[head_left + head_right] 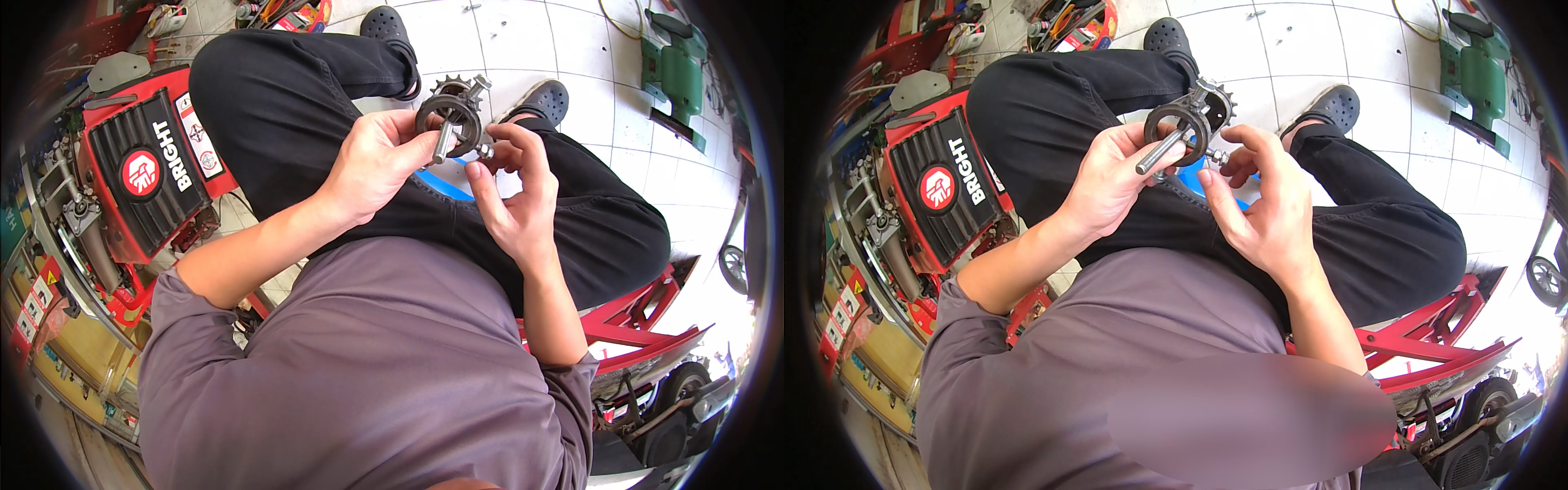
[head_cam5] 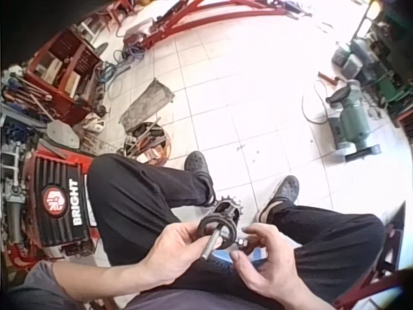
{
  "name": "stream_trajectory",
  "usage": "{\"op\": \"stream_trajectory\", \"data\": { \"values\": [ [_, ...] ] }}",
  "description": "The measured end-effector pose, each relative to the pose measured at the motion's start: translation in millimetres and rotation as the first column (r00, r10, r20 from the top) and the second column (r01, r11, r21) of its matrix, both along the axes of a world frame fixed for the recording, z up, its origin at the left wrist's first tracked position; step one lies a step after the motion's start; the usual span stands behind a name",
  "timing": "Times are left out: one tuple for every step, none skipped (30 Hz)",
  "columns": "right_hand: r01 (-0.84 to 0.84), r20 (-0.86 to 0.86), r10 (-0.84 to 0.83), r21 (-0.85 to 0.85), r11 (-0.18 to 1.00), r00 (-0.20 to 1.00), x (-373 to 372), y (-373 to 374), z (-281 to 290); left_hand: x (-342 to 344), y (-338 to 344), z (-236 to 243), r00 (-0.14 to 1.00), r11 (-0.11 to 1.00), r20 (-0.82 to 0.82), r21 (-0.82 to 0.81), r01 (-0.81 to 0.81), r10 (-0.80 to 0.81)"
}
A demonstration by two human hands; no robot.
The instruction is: The person disassembles and reassembles a mechanical mechanism, removing and reinserting threaded fasteners and structural pins by hand to inspect and adjust the internal elements.
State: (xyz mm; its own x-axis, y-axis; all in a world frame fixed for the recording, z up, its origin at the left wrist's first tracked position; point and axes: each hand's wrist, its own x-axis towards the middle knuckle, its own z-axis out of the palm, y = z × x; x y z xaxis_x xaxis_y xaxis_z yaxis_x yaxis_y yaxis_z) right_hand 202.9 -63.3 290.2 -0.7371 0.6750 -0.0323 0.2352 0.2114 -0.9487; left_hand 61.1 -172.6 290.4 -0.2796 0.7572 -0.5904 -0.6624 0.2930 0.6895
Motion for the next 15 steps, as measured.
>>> {"op": "stream_trajectory", "data": {
  "values": [
    [0.071, -0.078, -0.071, -0.002, 0.997, 0.994, -3, -4, -4, 0, 0, 1, 1.000, 1.000, 0.003, 0.000, 0.010, -0.010],
    [0.030, -0.033, -0.029, 0.019, 0.999, 0.999, -1, -3, -7, -1, 0, 1, 1.000, 1.000, 0.001, 0.008, 0.012, -0.012],
    [-0.013, 0.014, 0.012, 0.037, 0.999, 1.000, 2, -1, -9, -1, 1, 2, 1.000, 1.000, -0.002, 0.016, 0.014, -0.013],
    [-0.055, 0.061, 0.052, 0.054, 0.997, 0.997, 6, 3, -10, -1, 1, 2, 1.000, 1.000, -0.004, 0.024, 0.016, -0.016],
    [-0.130, 0.225, 0.115, 0.053, 0.990, 0.968, 9, 7, -6, 1, 0, 1, 1.000, 1.000, 0.000, 0.014, 0.004, -0.004],
    [-0.108, 0.187, 0.098, 0.044, 0.993, 0.977, 9, 6, -7, 3, -2, -1, 1.000, 1.000, 0.004, 0.004, -0.007, 0.007],
    [-0.087, 0.150, 0.081, 0.035, 0.996, 0.985, 8, 4, -10, 5, -3, -2, 1.000, 1.000, 0.008, -0.006, -0.018, 0.018],
    [-0.064, 0.114, 0.061, 0.024, 0.998, 0.992, 8, 3, -11, 4, -2, -1, 1.000, 1.000, 0.019, -0.004, -0.011, 0.011],
    [-0.037, 0.071, 0.032, 0.067, 0.997, 0.997, 5, 1, -10, 2, -2, 2, 1.000, 1.000, 0.031, -0.001, -0.005, 0.005],
    [-0.007, 0.027, 0.004, 0.108, 0.994, 1.000, 1, -2, -6, 0, -1, 3, 0.999, 1.000, 0.042, 0.001, 0.002, -0.002],
    [0.023, -0.019, -0.020, 0.149, 0.989, 1.000, -2, -4, -3, 0, -2, 2, 0.999, 1.000, 0.039, 0.012, 0.000, -0.001],
    [-0.025, 0.016, 0.022, 0.191, 0.981, 1.000, -1, -3, -3, -1, -3, -1, 0.999, 1.000, 0.036, 0.022, -0.001, 0.001],
    [-0.073, 0.052, 0.062, 0.231, 0.970, 0.997, 1, 0, -4, -1, -3, -2, 0.999, 0.999, 0.034, 0.033, -0.003, 0.002],
    [-0.120, 0.089, 0.100, 0.269, 0.956, 0.991, 4, 3, -5, -1, -3, -2, 1.000, 1.000, 0.026, 0.029, -0.011, 0.010],
    [-0.197, 0.135, 0.164, 0.275, 0.941, 0.977, 8, 4, -7, 0, -2, 0, 1.000, 0.999, 0.018, 0.026, -0.019, 0.018]
  ]
}}
